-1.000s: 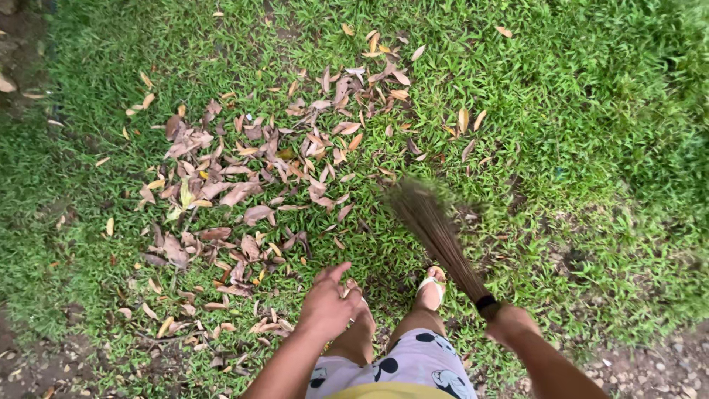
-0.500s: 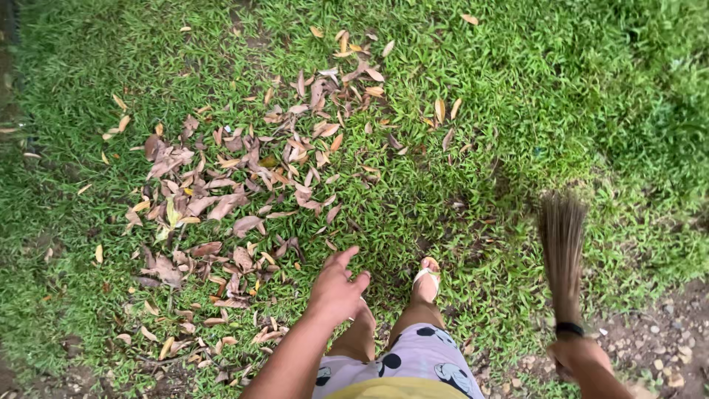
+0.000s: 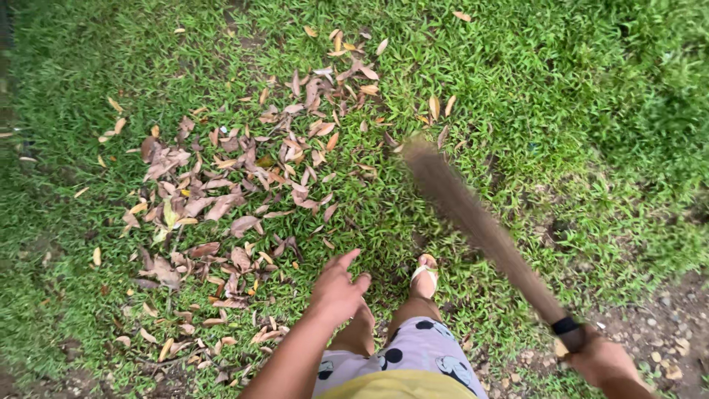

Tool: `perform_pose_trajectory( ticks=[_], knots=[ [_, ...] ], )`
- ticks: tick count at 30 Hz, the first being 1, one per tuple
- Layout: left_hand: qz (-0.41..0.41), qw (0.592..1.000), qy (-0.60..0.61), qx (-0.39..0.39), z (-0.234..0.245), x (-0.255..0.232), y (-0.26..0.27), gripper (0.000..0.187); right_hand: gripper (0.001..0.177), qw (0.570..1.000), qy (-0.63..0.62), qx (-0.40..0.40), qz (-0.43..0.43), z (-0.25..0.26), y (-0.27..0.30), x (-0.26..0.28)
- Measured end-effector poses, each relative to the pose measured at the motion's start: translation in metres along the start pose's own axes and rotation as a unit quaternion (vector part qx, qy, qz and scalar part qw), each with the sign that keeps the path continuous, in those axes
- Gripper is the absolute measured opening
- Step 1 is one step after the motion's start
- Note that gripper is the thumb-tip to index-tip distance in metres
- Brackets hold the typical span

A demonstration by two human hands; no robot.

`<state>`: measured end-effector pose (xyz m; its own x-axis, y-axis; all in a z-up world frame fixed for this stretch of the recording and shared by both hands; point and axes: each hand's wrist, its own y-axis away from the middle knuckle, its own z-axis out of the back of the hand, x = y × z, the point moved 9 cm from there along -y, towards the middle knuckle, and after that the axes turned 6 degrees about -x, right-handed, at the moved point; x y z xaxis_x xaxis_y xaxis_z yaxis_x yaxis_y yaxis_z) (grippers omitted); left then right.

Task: The person sweeps dry leaves on a grassy lawn using a traditional broom, gathering them into a pile. The person moves around the yard, sweeping different areas and consolidating the leaves.

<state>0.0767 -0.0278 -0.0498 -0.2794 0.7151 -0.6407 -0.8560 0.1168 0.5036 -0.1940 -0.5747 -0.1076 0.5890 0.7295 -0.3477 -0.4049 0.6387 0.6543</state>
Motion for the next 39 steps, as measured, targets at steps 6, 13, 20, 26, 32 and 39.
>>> perform_pose_trajectory(
  ticks=[6,13,20,26,32,39],
  knots=[
    [0.067,0.997,0.022,0.008,0.002,0.02,0.006,0.066,0.049,0.989,0.056,0.109,-0.088,-0.02,-0.05,0.059],
    [0.136,0.985,0.103,0.008,0.011,0.05,0.027,0.064,0.044,0.987,0.117,0.083,0.077,-0.017,-0.013,0.091],
    [0.116,0.99,0.08,0.0,0.025,0.024,0.024,0.065,0.077,0.997,0.065,0.026,0.024,0.048,0.012,0.048],
    [0.125,0.986,0.105,-0.029,0.043,0.041,0.028,0.065,0.08,0.999,-0.017,-0.035,-0.03,0.066,-0.07,0.117],
    [0.186,0.978,0.092,-0.038,0.049,0.093,0.064,0.064,0.024,0.888,0.214,0.067,0.402,-0.077,-0.01,0.413],
    [0.273,0.958,0.089,-0.018,0.052,0.129,0.075,0.071,0.031,0.88,0.152,0.112,0.436,-0.069,0.086,0.471]
  ],
)
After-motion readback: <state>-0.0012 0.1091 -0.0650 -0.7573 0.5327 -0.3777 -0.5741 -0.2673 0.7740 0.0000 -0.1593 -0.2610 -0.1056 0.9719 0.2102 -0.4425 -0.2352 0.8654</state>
